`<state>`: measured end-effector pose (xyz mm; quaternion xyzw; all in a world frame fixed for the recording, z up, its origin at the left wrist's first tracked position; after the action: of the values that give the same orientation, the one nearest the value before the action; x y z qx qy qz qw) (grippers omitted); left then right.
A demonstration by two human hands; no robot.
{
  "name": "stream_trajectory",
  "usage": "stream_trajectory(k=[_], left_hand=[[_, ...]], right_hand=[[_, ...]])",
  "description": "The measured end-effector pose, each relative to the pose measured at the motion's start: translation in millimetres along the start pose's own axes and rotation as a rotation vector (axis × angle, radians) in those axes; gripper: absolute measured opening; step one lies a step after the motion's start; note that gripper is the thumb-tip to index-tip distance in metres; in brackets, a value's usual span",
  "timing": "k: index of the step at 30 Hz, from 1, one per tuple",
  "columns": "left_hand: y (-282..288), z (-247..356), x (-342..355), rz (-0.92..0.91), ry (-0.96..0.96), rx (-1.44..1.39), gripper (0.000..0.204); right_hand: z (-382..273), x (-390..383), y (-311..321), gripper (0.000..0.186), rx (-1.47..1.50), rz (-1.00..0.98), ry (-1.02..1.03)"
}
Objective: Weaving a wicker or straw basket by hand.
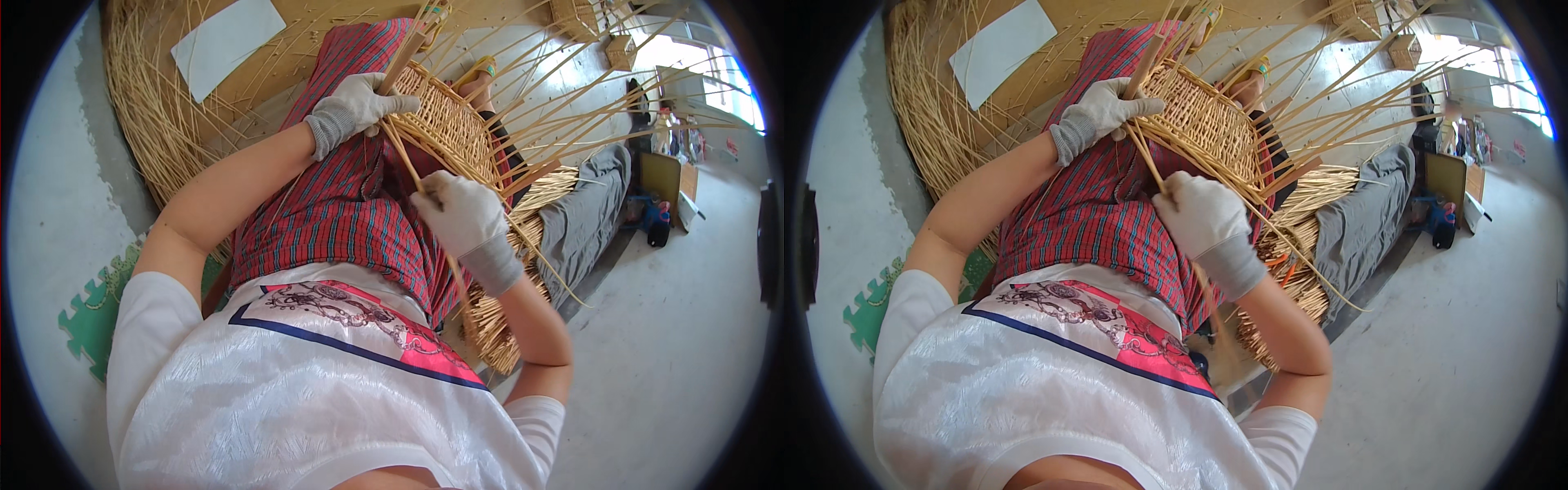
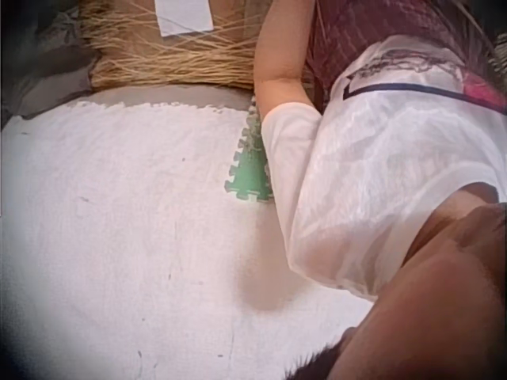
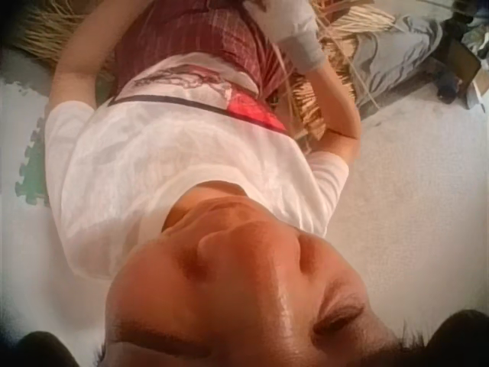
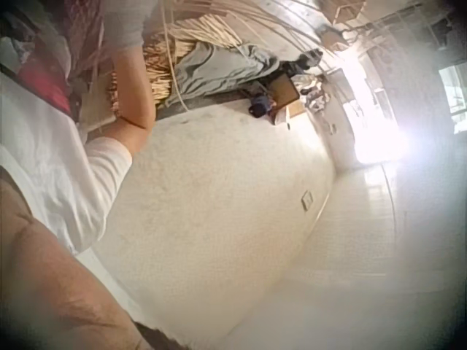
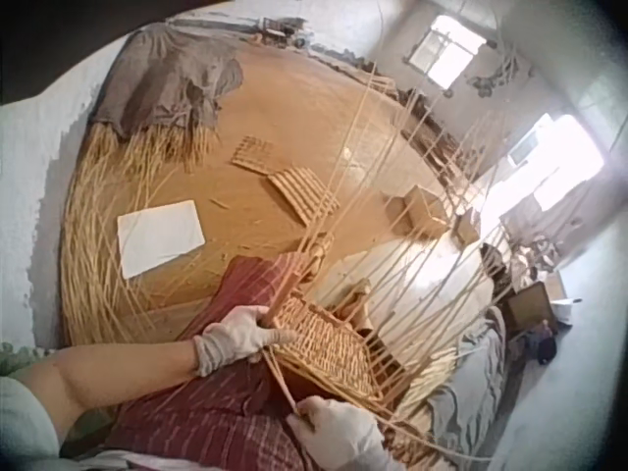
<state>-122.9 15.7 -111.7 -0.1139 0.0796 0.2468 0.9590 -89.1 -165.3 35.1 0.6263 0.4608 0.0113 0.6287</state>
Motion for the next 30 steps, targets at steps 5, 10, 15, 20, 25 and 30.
stream_trajectory(k=[5,10,15,20,25,30], left_hand=[[3.5,2.2,1.9,-0.032,0.041,0.016,0.040],[3.6,2.8,2.6,-0.121,0.070,-0.051,0.038],[3.5,-1.6,4.5,-0.054,0.047,0.039,0.035],[-3.3,-9.0,2.2,0.037,-0.006,0.008,0.037],[-0.1,-9.8,2.5,0.145,-0.136,0.287,0.047],[0.8,-15.3,3.1,0.166,-0.230,0.257,0.053]], right_hand=[[42.1,35.0,29.0,0.026,-0.045,0.393,-0.062],[63.2,48.3,17.7,0.026,-0.083,1.088,-0.098],[110.5,55.4,-34.5,0.021,1.365,0.781,-0.297],[76.0,67.6,30.4,0.046,1.234,0.758,0.030],[-14.1,107.4,117.6,0.071,0.362,0.738,0.109],[-44.9,84.8,89.3,0.061,-0.028,1.057,0.409]])
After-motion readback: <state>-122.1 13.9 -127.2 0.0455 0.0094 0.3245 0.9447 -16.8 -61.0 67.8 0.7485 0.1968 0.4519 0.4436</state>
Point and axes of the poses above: each hand's wrist, its own x-axis towards the middle knuckle, its own y-axis out of the back of the hand, z = x × y, the point moved 5 cm from there along x, towards the middle knuckle, and after that the axes turned 15 degrees about -y, right-handed, at the moved point
